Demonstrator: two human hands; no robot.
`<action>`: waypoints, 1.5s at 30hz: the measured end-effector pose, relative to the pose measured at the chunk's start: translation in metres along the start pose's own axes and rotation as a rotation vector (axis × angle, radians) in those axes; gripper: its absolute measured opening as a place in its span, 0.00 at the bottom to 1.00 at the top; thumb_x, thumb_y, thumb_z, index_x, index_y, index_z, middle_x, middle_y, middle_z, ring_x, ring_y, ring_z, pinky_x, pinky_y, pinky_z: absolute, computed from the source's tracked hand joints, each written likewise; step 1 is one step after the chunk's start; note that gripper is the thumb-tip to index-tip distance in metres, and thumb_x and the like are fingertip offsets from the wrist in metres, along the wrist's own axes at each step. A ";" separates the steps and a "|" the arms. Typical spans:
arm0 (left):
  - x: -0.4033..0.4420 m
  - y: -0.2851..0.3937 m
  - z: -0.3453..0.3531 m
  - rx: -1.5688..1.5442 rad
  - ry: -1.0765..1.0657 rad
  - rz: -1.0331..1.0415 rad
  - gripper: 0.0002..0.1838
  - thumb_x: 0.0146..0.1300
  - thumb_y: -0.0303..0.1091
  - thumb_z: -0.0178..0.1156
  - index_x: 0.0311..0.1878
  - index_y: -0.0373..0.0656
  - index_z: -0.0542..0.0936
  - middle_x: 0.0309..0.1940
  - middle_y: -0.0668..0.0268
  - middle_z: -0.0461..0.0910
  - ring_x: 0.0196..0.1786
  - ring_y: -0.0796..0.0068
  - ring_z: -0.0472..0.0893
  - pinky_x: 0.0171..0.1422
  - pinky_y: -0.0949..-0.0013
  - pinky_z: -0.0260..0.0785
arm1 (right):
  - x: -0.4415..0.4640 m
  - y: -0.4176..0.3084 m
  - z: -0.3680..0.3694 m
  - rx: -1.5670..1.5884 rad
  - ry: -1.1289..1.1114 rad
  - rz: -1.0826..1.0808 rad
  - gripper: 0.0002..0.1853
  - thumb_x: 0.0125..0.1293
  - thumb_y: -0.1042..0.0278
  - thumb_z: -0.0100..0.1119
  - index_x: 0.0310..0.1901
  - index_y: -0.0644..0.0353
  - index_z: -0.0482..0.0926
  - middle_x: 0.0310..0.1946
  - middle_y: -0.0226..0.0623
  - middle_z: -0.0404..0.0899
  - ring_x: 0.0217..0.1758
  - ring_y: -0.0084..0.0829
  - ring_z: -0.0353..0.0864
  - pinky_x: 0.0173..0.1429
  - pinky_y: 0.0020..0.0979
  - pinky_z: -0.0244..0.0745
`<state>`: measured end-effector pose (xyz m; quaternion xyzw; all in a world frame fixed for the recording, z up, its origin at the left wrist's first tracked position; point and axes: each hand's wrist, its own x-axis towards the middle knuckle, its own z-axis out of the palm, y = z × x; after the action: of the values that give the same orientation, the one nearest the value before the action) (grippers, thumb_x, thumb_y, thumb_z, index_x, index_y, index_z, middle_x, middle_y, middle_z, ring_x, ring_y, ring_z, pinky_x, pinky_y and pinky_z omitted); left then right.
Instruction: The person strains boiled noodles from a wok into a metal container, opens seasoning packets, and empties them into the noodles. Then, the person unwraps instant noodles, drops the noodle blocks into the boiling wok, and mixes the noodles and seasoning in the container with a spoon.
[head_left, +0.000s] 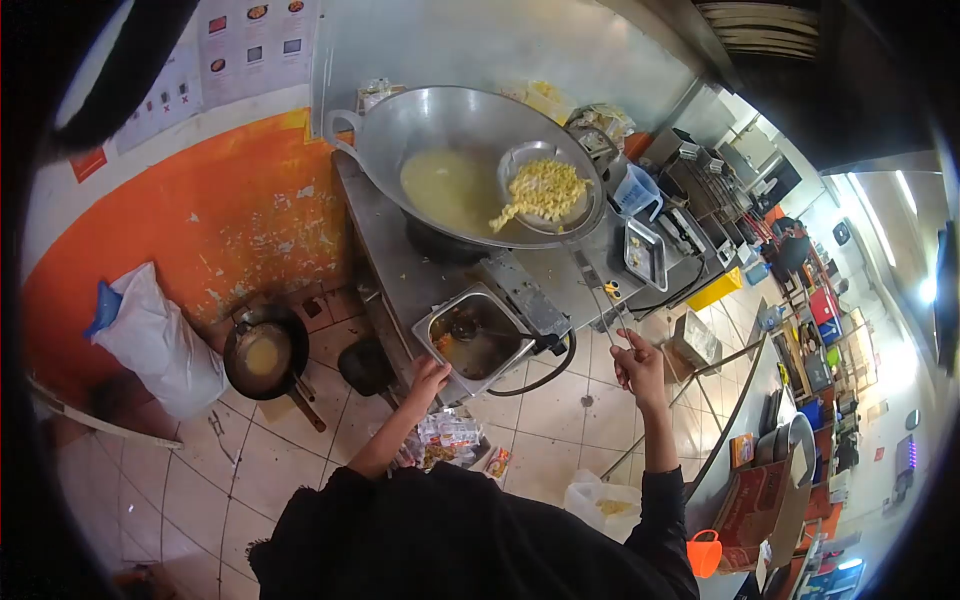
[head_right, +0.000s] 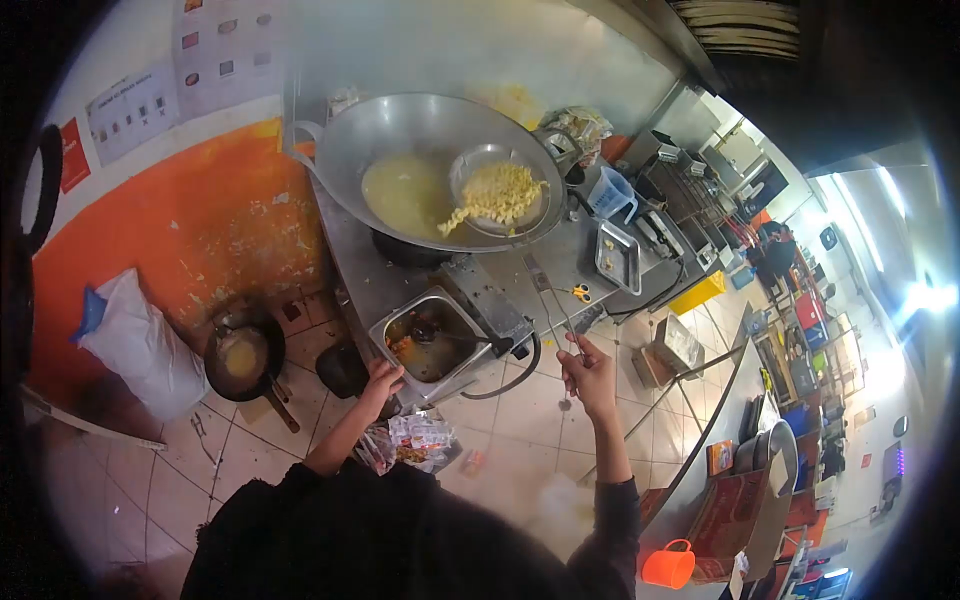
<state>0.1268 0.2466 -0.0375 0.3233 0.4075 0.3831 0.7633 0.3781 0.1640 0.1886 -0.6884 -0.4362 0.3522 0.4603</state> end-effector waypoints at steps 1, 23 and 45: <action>0.001 -0.001 0.001 0.039 0.012 0.017 0.27 0.54 0.39 0.52 0.54 0.46 0.53 0.50 0.69 0.49 0.55 0.72 0.58 0.56 0.60 0.53 | 0.000 -0.001 0.001 0.071 0.010 0.043 0.20 0.52 0.71 0.53 0.47 0.66 0.64 0.10 0.25 0.64 0.08 0.14 0.59 0.11 0.15 0.50; 0.005 0.002 0.002 0.077 0.007 0.042 0.24 0.55 0.41 0.50 0.54 0.46 0.59 0.52 0.71 0.48 0.56 0.72 0.56 0.56 0.62 0.53 | -0.003 -0.016 -0.015 0.078 0.059 0.048 0.21 0.52 0.71 0.53 0.48 0.67 0.64 0.10 0.25 0.63 0.08 0.14 0.57 0.11 0.16 0.49; 0.008 -0.015 -0.015 -0.258 -0.113 0.124 0.22 0.55 0.38 0.44 0.54 0.49 0.57 0.44 0.71 0.63 0.52 0.79 0.60 0.57 0.58 0.47 | -0.130 -0.026 -0.063 0.093 0.012 0.329 0.21 0.44 0.78 0.56 0.44 0.70 0.67 0.07 0.28 0.63 0.05 0.14 0.57 0.08 0.15 0.49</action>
<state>0.1214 0.2487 -0.0597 0.2680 0.2906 0.4599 0.7951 0.3784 0.0282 0.2442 -0.7305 -0.2980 0.4384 0.4306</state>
